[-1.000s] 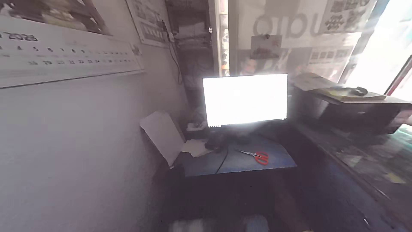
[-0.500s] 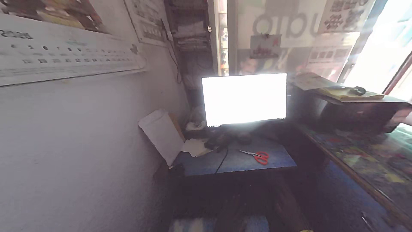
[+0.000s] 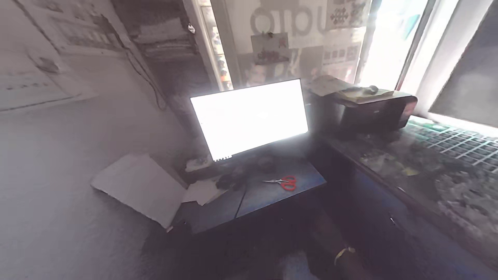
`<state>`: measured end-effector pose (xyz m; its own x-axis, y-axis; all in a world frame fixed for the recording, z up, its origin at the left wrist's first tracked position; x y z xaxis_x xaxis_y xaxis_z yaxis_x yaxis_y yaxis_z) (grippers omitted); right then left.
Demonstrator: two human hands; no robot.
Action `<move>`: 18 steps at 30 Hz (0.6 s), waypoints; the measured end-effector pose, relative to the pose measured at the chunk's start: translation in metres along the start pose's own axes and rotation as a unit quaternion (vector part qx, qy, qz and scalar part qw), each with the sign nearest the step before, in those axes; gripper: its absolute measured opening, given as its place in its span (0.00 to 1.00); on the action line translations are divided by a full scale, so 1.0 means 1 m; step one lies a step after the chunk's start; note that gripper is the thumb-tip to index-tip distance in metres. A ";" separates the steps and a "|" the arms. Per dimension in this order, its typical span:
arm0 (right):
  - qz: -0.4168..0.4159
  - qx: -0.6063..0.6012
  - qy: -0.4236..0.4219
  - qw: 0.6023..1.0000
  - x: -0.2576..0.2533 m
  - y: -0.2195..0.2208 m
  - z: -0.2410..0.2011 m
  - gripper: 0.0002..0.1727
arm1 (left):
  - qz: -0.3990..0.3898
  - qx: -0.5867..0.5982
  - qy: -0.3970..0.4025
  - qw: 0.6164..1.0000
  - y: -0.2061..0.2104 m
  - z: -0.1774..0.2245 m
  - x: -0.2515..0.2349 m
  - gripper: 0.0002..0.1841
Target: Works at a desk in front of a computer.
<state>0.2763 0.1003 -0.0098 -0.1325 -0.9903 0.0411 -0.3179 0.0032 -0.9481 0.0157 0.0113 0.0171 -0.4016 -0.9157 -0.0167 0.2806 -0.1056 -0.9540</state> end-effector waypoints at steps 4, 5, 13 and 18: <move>0.017 -0.008 -0.005 1.000 0.003 -0.001 0.000 0.28 | 0.038 -0.037 0.029 0.998 -0.002 0.004 -0.001 0.27; 0.009 -0.011 -0.002 1.000 0.003 -0.002 0.001 0.30 | 0.032 -0.039 0.030 0.998 -0.005 0.006 0.000 0.27; 0.017 -0.017 0.024 0.999 -0.005 -0.005 0.003 0.31 | 0.068 -0.077 0.086 0.991 0.036 -0.026 -0.002 0.31; 0.036 -0.014 0.023 0.999 -0.003 -0.011 0.001 0.29 | 0.086 -0.068 0.091 0.990 0.037 -0.025 -0.002 0.31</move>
<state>0.2811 0.1030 -0.0002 -0.1990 -0.9799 -0.0120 -0.3328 0.0791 -0.9397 0.0047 0.0192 -0.0254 -0.5114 -0.8297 -0.2237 0.2435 0.1098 -0.9637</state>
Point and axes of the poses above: each hand's wrist, its own x-axis away from the middle knuckle, its own y-axis out of the palm, z = x × y, the point moved 1 cm from there along -x, towards the middle knuckle, and after that the axes turned 13 degrees about y, right-handed, at the moved point
